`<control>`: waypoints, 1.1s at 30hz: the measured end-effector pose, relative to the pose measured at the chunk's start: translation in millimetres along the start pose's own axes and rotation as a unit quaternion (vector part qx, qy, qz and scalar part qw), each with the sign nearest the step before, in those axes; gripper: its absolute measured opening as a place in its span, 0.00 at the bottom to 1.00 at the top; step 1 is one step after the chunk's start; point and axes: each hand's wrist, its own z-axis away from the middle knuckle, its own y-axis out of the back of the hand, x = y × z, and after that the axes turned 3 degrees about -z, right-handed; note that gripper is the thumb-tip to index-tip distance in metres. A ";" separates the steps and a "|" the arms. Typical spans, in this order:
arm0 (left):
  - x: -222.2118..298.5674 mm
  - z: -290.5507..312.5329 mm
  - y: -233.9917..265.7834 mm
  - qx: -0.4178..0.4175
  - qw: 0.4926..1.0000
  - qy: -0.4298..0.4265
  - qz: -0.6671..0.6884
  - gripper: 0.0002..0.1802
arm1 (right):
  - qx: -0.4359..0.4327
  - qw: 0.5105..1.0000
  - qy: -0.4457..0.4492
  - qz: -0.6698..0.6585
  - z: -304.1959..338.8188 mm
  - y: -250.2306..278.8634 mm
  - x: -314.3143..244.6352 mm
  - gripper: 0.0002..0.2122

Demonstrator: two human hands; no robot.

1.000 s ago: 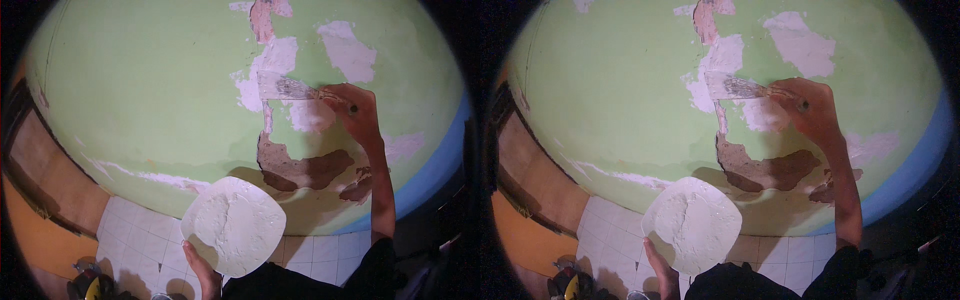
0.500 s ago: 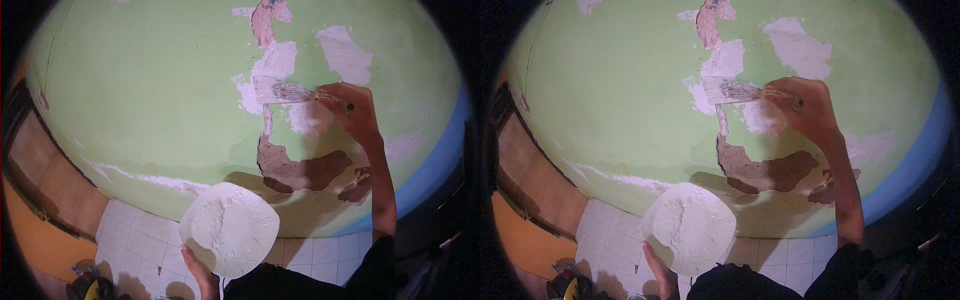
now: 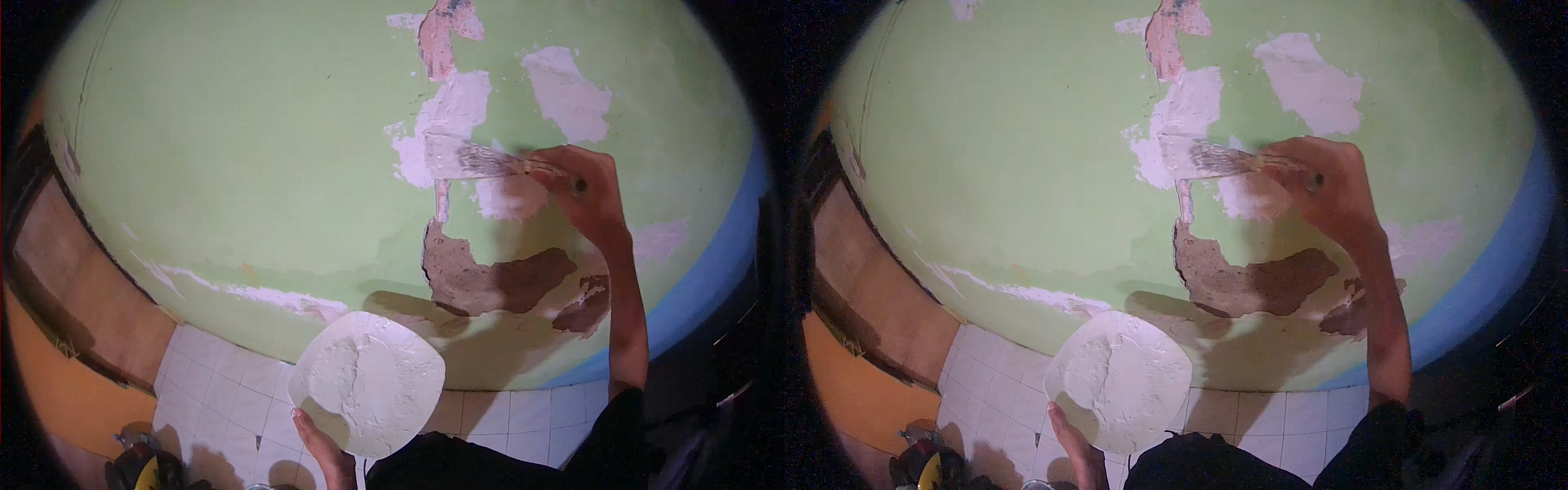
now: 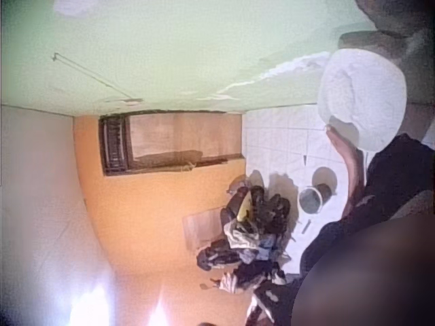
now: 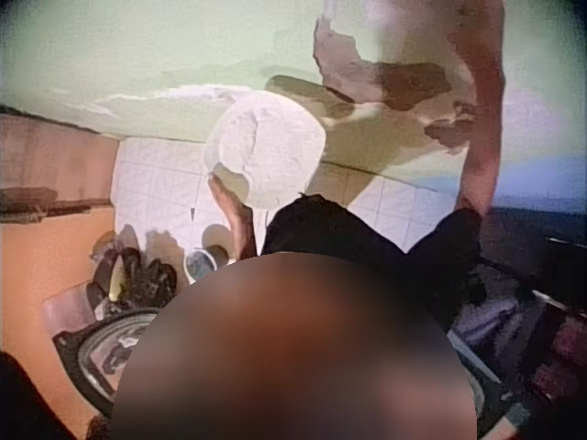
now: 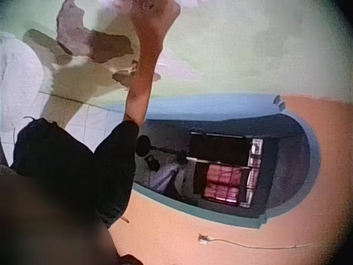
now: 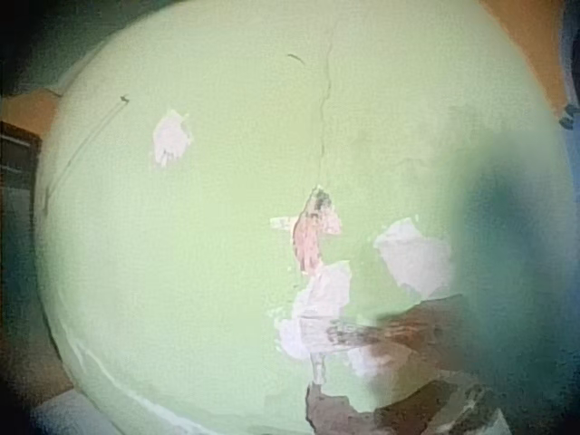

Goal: Patching a damaged area on a wall using putty and a putty knife.

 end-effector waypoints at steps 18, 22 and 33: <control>-12.4 -13.7 17.3 0.013 1.000 0.003 0.007 0.31 | 0.171 0.946 -0.177 -0.210 95.7 -114.6 -20.2 0.12; -8.2 -9.0 11.4 -0.016 0.999 -0.021 -0.029 0.33 | 0.214 0.909 -0.220 -0.281 102.3 -153.8 -18.6 0.12; -12.0 -11.5 27.7 0.017 0.999 -0.016 -0.025 0.35 | 0.284 0.927 -0.160 -0.187 99.9 -156.7 -8.9 0.11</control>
